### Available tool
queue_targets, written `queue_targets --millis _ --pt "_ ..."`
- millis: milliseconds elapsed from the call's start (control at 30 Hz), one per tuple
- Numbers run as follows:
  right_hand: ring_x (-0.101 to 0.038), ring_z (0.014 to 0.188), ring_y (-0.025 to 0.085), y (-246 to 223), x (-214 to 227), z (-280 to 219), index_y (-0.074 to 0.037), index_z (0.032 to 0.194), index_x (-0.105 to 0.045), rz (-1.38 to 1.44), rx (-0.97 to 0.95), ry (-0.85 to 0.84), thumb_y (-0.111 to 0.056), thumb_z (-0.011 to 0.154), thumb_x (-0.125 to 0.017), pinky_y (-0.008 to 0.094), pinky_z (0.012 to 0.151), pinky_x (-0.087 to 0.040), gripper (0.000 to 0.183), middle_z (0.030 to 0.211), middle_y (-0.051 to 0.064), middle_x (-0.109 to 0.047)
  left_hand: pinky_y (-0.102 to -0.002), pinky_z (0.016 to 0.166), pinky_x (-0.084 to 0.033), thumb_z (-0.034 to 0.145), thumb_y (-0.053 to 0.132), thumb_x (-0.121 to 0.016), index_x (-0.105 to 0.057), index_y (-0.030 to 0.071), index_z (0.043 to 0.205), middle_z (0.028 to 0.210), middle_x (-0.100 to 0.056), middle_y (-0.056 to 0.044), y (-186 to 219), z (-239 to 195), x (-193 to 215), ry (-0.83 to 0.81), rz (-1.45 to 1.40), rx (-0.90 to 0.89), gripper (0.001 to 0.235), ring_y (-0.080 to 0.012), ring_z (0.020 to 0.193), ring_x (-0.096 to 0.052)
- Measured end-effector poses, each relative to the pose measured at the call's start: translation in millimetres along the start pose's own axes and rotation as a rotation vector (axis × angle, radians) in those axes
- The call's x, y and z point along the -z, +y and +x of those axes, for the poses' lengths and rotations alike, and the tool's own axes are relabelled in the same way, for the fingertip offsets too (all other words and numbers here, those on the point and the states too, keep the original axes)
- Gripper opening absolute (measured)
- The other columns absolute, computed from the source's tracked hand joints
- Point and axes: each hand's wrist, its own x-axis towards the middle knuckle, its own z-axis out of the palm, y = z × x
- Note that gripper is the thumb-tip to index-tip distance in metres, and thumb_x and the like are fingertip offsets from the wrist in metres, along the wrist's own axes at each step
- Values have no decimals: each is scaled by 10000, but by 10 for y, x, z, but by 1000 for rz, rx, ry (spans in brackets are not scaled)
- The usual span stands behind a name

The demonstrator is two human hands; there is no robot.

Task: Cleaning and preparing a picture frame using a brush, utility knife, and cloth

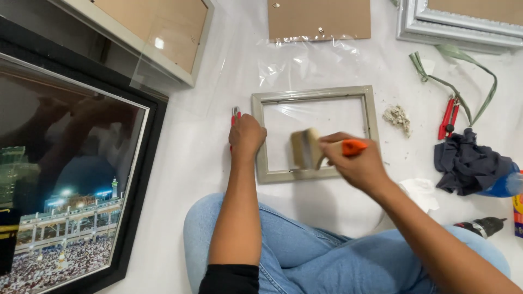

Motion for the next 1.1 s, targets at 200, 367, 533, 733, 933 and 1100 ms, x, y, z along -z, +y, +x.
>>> queue_targets --millis 200,367,533,733,933,1100 --pt "-731 820 343 288 -379 665 -190 1050 -786 -272 165 141 -311 919 -758 421 733 -561 180 792 200 -712 -663 984 -502 869 156 -680 -641 -104 1212 1236 -649 -299 -38 25 -26 -4 -39 -15 432 -527 1201 -610" --pt "-718 632 202 -252 -478 684 -52 1060 -770 222 -77 50 -216 842 -794 282 626 -614 273 724 170 -702 -654 975 -505 880 154 -694 -642 -103 1203 1198 -662 -296 -80 78 -50 -26 -26 -14 416 -525 1189 -615" --pt "-692 599 186 486 -124 1072 -31 1040 -772 193 -87 93 -176 830 -785 259 577 -587 256 714 161 -679 -647 961 -510 878 167 -716 -650 -96 1189 1144 -680 -286 -72 60 -19 -8 -29 -12 413 -522 1161 -631" --pt "-733 743 385 589 712 1083 -195 1058 -802 -717 110 373 -380 954 -716 406 632 -565 229 761 177 -714 -635 967 -518 896 101 -688 -670 -104 1172 1133 -686 -306 -19 2 16 3 -71 -10 345 -523 1147 -640" --pt "-690 668 294 619 734 899 -174 1084 -798 -484 62 300 -287 967 -732 355 598 -507 175 728 192 -684 -631 962 -515 884 102 -675 -648 -123 1174 1122 -690 -310 -47 22 0 16 -60 -47 368 -515 1137 -646" --pt "-711 758 370 606 603 765 -116 1068 -795 -503 243 421 -199 972 -725 393 628 -518 145 806 221 -705 -624 954 -521 883 78 -660 -644 -131 1172 1102 -690 -313 -54 22 -24 29 -66 -42 357 -509 1121 -655"
